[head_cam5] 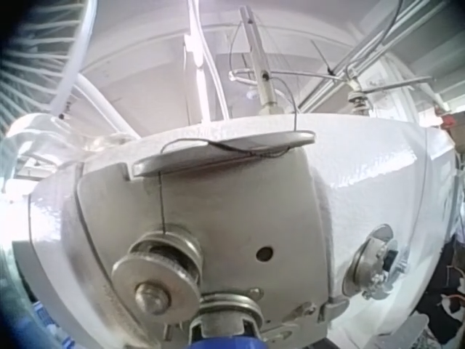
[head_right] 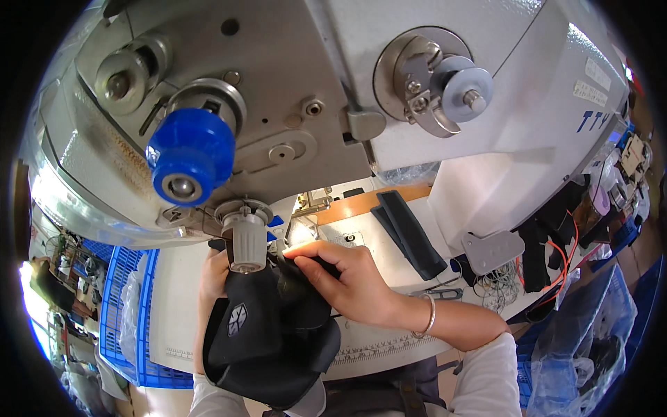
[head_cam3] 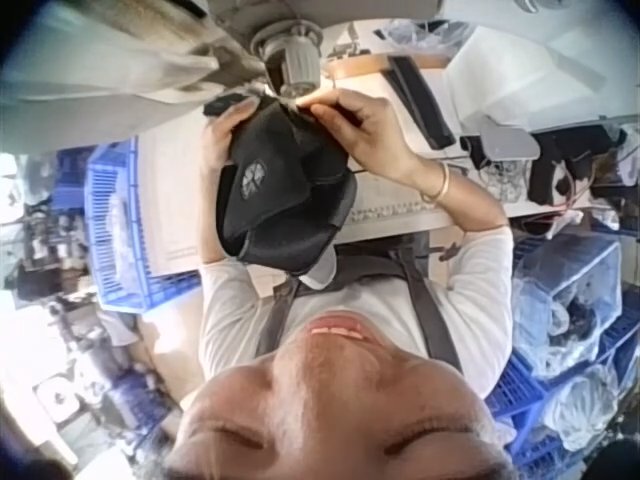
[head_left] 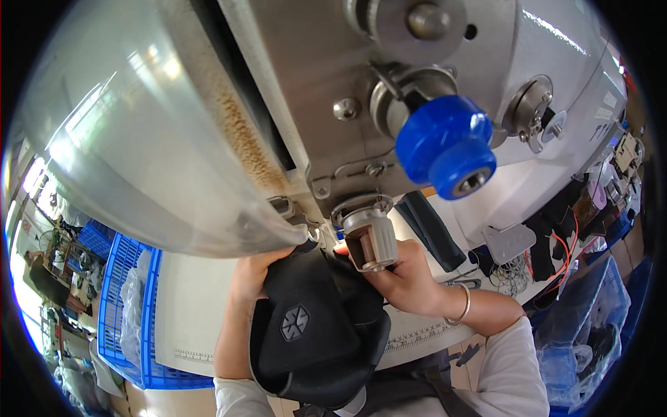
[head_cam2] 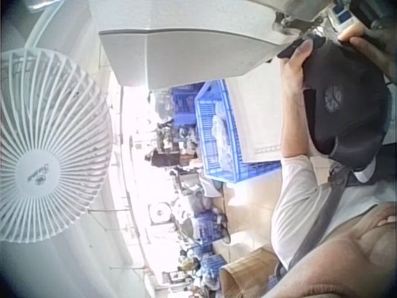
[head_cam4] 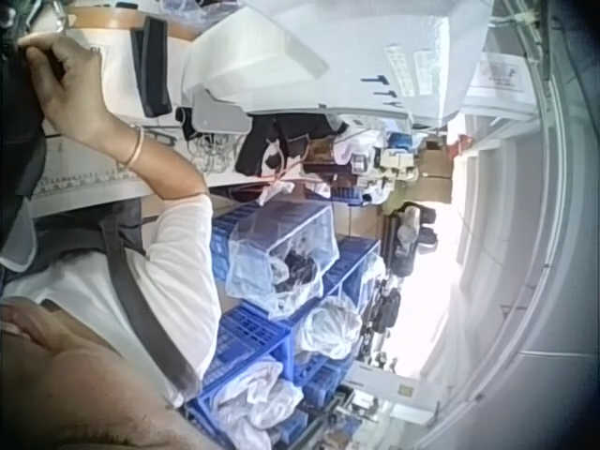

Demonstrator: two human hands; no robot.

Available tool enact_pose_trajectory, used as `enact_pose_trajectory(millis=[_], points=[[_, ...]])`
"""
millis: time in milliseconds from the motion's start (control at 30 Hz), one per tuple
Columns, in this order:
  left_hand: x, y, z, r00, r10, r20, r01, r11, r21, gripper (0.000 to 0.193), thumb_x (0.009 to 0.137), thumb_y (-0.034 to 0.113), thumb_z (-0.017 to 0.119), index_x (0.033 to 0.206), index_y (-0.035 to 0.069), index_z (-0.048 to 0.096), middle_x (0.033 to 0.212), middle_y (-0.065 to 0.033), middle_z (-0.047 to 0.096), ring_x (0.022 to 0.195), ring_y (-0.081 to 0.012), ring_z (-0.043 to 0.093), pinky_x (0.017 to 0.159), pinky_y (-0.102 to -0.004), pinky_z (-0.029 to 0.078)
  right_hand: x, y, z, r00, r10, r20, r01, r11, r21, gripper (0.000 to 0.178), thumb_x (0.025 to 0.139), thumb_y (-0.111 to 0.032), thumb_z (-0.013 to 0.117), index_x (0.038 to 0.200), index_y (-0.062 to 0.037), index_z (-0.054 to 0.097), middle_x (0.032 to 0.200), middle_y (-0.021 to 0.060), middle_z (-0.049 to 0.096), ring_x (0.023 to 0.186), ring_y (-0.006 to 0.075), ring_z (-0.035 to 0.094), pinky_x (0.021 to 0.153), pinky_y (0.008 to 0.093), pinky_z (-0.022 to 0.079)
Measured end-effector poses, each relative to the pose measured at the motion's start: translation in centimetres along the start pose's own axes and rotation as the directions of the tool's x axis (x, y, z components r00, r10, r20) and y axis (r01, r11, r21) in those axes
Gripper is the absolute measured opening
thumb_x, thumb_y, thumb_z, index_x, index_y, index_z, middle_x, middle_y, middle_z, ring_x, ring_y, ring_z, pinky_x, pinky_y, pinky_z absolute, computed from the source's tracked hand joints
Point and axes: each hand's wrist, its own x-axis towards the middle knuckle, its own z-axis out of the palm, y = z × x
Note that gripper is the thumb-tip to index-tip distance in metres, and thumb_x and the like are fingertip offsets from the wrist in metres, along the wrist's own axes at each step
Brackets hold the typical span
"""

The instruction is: The recorder is sewing together various fabric and leather components of a shoe upper using an industrial sewing machine.

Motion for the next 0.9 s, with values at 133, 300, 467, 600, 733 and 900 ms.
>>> enact_pose_trajectory(millis=[133,300,467,600,733,900], points=[[0.2,-0.7,-1.1,0.992,0.119,0.030,-0.122,0.939,0.320,0.027,0.086,0.003,0.066,0.111,-0.006,0.068,0.112,-0.0105,0.068,0.100,-0.0174,0.064,0.085,-0.0301,0.051,0.2,0.2,0.3,1.000,-0.027,-0.011,0.027,1.000,-0.003,0.017,0.095,-0.007,0.063,0.111,-0.0020,0.068,0.084,0.0091,0.070,0.072,0.0083,0.061,0.066,0.0249,0.049],[0.3,0.1,-0.8,0.989,-0.146,-0.005,0.146,0.989,0.027,0.031,0.088,0.010,0.066,0.117,-0.001,0.067,0.113,-0.0101,0.069,0.104,-0.0199,0.066,0.089,-0.0328,0.051,-0.3,-0.2,0.0,0.999,0.027,0.031,-0.026,0.999,-0.033,0.018,0.095,-0.008,0.063,0.112,-0.0025,0.067,0.084,0.0088,0.070,0.072,0.0090,0.061,0.066,0.0249,0.049],[0.0,0.9,0.4,0.978,-0.194,-0.070,0.185,0.976,-0.118,0.031,0.087,0.007,0.068,0.114,-0.005,0.064,0.108,-0.0125,0.068,0.094,-0.0190,0.066,0.079,-0.0308,0.054,-0.5,0.2,0.2,0.999,0.036,0.018,-0.036,0.999,-0.012,0.018,0.095,-0.008,0.063,0.112,-0.0025,0.067,0.085,0.0092,0.070,0.072,0.0084,0.061,0.067,0.0249,0.049],[0.0,0.8,0.4,0.952,-0.257,-0.164,0.251,0.966,-0.057,0.034,0.088,0.008,0.066,0.119,-0.006,0.060,0.108,-0.0116,0.067,0.094,-0.0196,0.065,0.082,-0.0306,0.053,-0.1,-0.2,0.2,0.999,0.019,0.037,-0.016,0.998,-0.057,0.023,0.093,-0.009,0.067,0.116,-0.0054,0.066,0.085,0.0078,0.069,0.071,0.0076,0.059,0.066,0.0250,0.050],[-1.9,3.1,1.2,0.871,0.261,-0.416,-0.178,0.957,0.227,0.037,0.090,0.012,0.065,0.121,-0.007,0.058,0.111,-0.0130,0.065,0.099,-0.0221,0.064,0.089,-0.0351,0.049,-0.6,-2.6,-1.5,0.945,0.272,0.183,-0.229,0.947,-0.224,0.037,0.085,-0.012,0.076,0.117,-0.0063,0.058,0.086,0.0078,0.066,0.064,0.0091,0.060,0.059,0.0253,0.049],[-7.9,10.8,2.0,0.847,0.330,0.417,-0.531,0.563,0.633,0.053,0.079,0.019,0.076,0.124,-0.005,0.060,0.128,-0.0220,0.058,0.118,-0.0354,0.058,0.100,-0.0464,0.044,-0.7,-4.2,-2.7,0.759,0.613,0.222,-0.595,0.790,-0.148,0.049,0.089,-0.040,0.071,0.098,0.0047,0.053,0.084,0.0169,0.067,0.061,0.0176,0.070,0.052,0.0279,0.053]])
